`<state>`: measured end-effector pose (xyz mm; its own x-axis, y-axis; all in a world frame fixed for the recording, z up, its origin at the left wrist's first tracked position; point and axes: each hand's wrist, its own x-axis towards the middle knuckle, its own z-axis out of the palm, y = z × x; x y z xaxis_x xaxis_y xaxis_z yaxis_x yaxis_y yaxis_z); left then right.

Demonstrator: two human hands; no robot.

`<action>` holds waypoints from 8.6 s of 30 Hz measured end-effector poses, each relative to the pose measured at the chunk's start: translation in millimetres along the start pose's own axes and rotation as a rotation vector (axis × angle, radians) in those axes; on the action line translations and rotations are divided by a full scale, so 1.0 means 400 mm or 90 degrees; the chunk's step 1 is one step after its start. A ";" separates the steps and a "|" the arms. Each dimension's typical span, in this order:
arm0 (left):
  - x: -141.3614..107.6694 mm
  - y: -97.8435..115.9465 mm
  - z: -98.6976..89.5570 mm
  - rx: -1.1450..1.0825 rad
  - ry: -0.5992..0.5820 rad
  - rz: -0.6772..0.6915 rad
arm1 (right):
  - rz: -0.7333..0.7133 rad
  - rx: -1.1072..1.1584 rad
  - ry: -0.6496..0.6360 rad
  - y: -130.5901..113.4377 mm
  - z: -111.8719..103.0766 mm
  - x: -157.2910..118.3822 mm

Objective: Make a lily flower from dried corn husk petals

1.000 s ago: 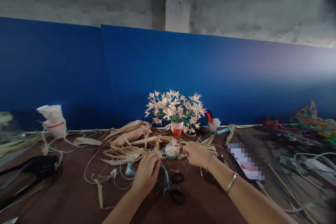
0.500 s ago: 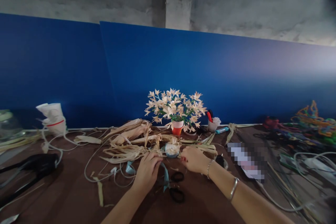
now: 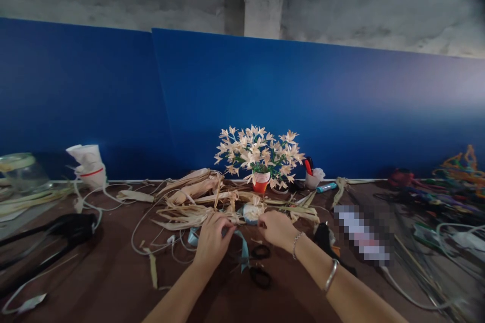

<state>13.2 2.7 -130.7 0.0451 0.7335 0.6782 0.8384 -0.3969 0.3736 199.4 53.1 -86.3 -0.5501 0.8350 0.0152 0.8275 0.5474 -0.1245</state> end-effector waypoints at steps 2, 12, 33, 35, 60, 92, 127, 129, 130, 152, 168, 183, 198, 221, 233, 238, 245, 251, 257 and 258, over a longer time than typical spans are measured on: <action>0.003 -0.002 -0.005 -0.013 0.018 -0.017 | -0.007 0.002 -0.011 0.004 0.002 -0.007; -0.001 -0.006 0.006 -0.050 0.001 -0.020 | -0.052 -0.014 -0.075 0.063 -0.016 -0.066; -0.001 0.023 -0.001 -0.028 -0.028 -0.023 | -0.026 0.334 -0.120 0.136 -0.002 -0.008; -0.003 0.017 0.002 -0.032 -0.032 -0.019 | -0.014 0.375 -0.123 0.138 0.005 -0.001; -0.002 0.014 0.006 -0.040 -0.064 0.002 | -0.005 0.371 -0.086 0.121 0.020 0.011; 0.110 0.114 0.002 -0.876 -0.155 -0.574 | 0.093 1.000 0.086 -0.021 0.017 -0.042; 0.004 0.140 0.050 -1.125 -0.175 -0.655 | 0.097 1.015 0.018 -0.060 0.084 -0.076; 0.004 0.140 0.049 -1.117 -0.176 -0.667 | 0.094 1.021 0.010 -0.061 0.086 -0.076; 0.004 0.140 0.049 -1.115 -0.173 -0.671 | 0.095 1.021 0.007 -0.061 0.087 -0.075; 0.000 0.135 0.055 -1.127 -0.152 -0.699 | 0.093 1.015 0.004 -0.056 0.103 -0.066; 0.002 0.141 0.051 -1.109 -0.164 -0.688 | 0.092 1.020 0.004 -0.056 0.111 -0.063; -0.003 0.146 0.060 -1.145 -0.217 -0.609 | 0.102 1.032 0.021 -0.062 0.096 -0.071; -0.005 0.156 0.065 -1.113 -0.124 -0.589 | 0.087 1.096 0.036 -0.061 0.097 -0.071; -0.009 0.165 0.064 -1.061 -0.076 -0.530 | 0.068 1.105 0.039 -0.060 0.112 -0.065; -0.016 0.157 0.075 -0.993 -0.047 -0.521 | 0.065 1.133 0.027 -0.069 0.112 -0.071; -0.023 0.167 0.075 -1.006 -0.048 -0.535 | 0.070 1.162 0.037 -0.077 0.111 -0.070; -0.022 0.178 0.072 -1.012 -0.035 -0.565 | 0.085 1.159 0.050 -0.076 0.109 -0.072; -0.017 0.167 0.067 -0.966 -0.012 -0.561 | 0.088 1.068 0.044 -0.073 0.101 -0.070; -0.014 0.165 0.064 -0.930 -0.014 -0.549 | 0.073 1.039 0.069 -0.065 0.106 -0.066; -0.015 0.165 0.064 -0.930 -0.018 -0.548 | 0.071 1.038 0.070 -0.064 0.108 -0.065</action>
<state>82.1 -13.6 -126.2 -0.1008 0.9947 -0.0224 -0.5395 -0.0358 0.8412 187.9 14.9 -126.3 -0.4299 0.9029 -0.0070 -0.1664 -0.0869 -0.9822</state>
